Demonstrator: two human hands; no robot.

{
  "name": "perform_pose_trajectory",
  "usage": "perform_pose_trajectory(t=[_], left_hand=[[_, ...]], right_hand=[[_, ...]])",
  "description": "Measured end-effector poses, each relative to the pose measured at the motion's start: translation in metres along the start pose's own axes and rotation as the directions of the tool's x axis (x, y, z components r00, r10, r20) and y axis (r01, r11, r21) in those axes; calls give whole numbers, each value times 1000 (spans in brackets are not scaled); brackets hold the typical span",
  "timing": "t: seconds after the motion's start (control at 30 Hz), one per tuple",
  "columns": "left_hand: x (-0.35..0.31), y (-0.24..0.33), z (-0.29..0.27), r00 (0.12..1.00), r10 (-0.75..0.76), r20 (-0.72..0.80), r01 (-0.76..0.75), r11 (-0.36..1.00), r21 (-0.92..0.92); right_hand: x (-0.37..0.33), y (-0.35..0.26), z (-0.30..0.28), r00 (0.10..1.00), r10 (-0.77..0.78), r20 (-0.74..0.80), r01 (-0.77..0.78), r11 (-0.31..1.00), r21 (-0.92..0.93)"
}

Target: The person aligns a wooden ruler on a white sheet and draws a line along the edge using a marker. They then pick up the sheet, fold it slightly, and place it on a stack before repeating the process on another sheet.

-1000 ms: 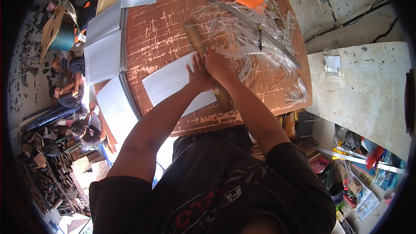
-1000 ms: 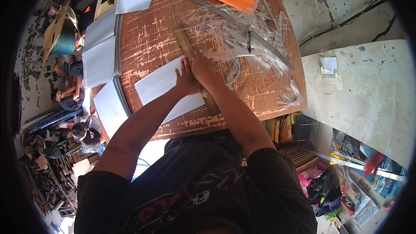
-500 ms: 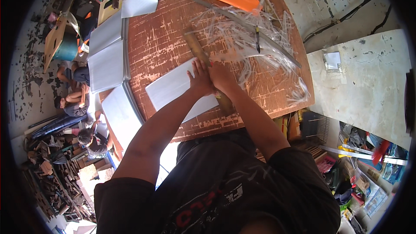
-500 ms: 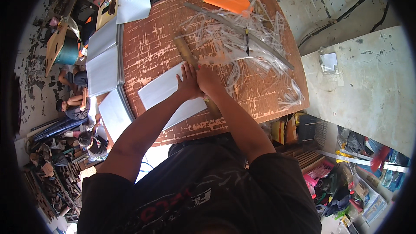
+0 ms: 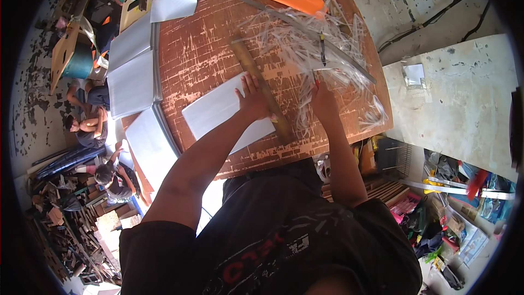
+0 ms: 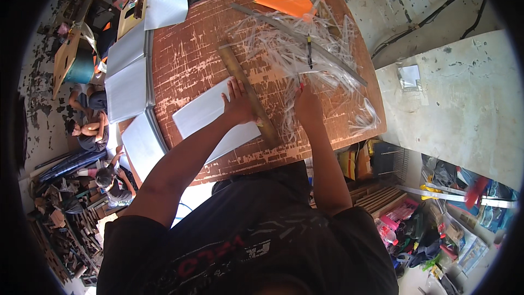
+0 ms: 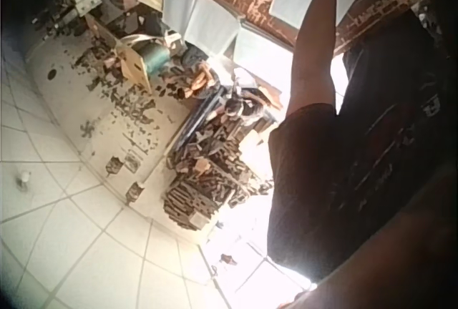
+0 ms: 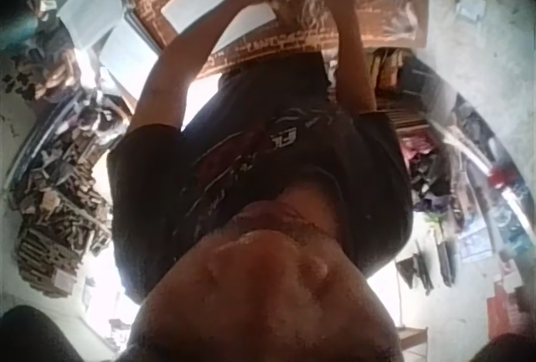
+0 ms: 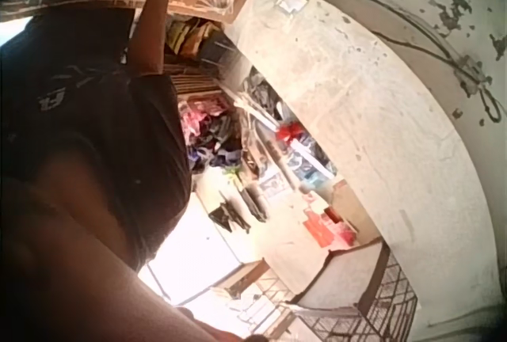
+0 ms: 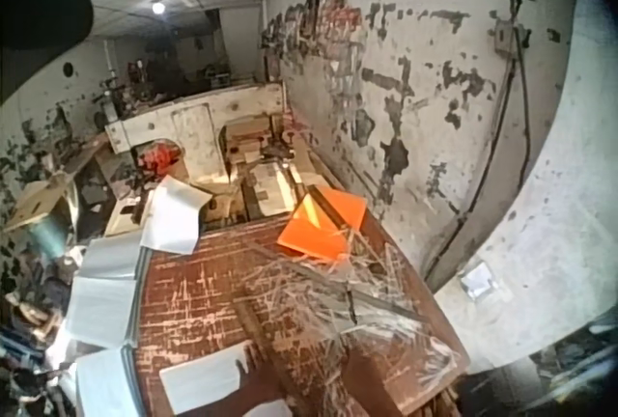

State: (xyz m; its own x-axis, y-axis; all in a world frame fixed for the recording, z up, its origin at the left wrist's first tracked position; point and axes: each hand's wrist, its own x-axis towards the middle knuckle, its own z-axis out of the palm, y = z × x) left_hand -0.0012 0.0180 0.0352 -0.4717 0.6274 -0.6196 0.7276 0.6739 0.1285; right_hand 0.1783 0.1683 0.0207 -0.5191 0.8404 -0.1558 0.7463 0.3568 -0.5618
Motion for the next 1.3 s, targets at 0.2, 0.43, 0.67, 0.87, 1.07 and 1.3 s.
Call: perform_pose_trajectory(t=[0.2, 0.43, 0.67, 0.87, 1.07, 1.3], left_hand=[[3, 0, 4, 1000, 3, -1, -3, 1000, -7], [0, 0, 5, 998, 46, -45, -46, 999, 12], [3, -10, 14, 997, 36, -75, -37, 999, -19], [-3, -21, 21, 979, 100, -178, -118, 988, -96], [0, -36, 30, 949, 145, -281, -181, 978, -107], [-1, -113, 29, 827, 42, -560, -316, 859, -403]], right_hand=[[-42, 3, -41, 831, -50, 555, -22, 992, 123], [-29, 93, -71, 992, 119, 49, -116, 992, -57], [-85, 32, -22, 991, -98, 92, 75, 973, 219], [-128, 1, 50, 933, -359, -26, 356, 911, 207], [-126, -26, 42, 958, -217, 186, 224, 975, -13], [-108, -10, 21, 961, -250, 119, 246, 968, 45]])
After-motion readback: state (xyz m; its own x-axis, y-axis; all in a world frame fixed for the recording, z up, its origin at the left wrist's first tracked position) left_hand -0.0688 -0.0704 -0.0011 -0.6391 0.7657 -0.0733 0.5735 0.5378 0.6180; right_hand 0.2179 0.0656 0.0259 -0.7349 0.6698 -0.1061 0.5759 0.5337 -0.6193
